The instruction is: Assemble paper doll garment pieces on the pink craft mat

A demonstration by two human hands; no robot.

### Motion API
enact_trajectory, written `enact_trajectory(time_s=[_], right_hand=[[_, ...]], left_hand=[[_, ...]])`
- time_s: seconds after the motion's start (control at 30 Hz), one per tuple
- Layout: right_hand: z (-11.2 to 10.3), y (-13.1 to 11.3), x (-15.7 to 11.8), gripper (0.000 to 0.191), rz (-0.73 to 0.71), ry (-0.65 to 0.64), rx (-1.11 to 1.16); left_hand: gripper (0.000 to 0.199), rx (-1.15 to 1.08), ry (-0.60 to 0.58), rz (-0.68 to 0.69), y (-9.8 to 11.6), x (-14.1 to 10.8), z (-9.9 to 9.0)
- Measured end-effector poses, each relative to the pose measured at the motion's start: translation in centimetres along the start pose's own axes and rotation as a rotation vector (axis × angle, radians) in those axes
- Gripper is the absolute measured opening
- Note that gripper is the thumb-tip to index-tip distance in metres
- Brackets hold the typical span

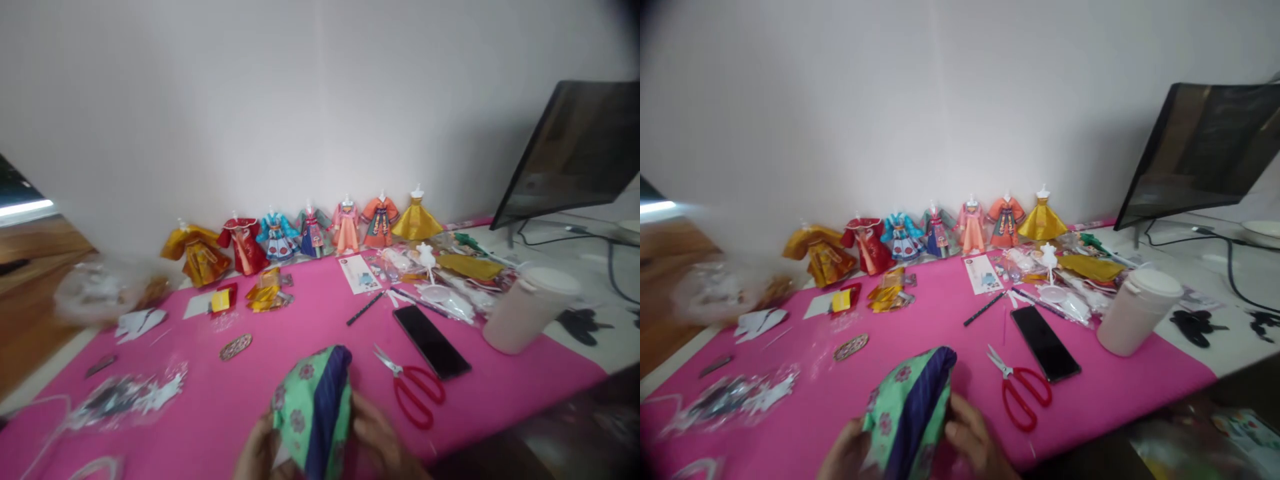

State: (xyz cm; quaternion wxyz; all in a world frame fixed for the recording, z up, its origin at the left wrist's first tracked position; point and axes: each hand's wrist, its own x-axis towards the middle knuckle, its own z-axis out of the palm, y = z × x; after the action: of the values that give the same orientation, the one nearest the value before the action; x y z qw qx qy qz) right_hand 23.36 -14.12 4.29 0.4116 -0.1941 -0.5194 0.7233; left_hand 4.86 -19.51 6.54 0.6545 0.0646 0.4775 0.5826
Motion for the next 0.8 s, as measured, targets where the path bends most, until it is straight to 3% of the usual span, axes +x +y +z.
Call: enact_trajectory(time_s=[0.1, 0.23, 0.4, 0.57, 0.7, 0.8], right_hand=[[0.9, 0.3, -0.3, 0.054, 0.015, 0.108, 0.116], [1.3, 0.6, -0.2, 0.049, 0.072, 0.288, -0.029], [2.1, -0.3, 0.6, 0.041, 0.113, 0.275, -0.245], [2.8, -0.5, 1.3, 0.035, 0.203, 0.124, -0.239], [1.1, 0.1, 1.7, 0.040, 0.276, 0.223, -0.151], [-0.9, 0.1, 2.0, 0.042, 0.294, 0.294, -0.194]], left_hand=[[0.037, 0.056, -0.039, 0.141, -1.6, -0.7, 0.2], [0.023, 0.243, -0.198, 0.269, -1.3, -1.9, -1.7], [0.043, 0.595, -0.047, 0.478, -0.1, -2.9, -2.7], [0.053, 0.480, -0.246, 0.413, -1.2, -1.2, -1.4], [0.043, 0.406, -0.213, 0.305, -1.1, 0.3, -2.8], [0.033, 0.513, -0.122, 0.341, 0.3, 0.6, -4.4]])
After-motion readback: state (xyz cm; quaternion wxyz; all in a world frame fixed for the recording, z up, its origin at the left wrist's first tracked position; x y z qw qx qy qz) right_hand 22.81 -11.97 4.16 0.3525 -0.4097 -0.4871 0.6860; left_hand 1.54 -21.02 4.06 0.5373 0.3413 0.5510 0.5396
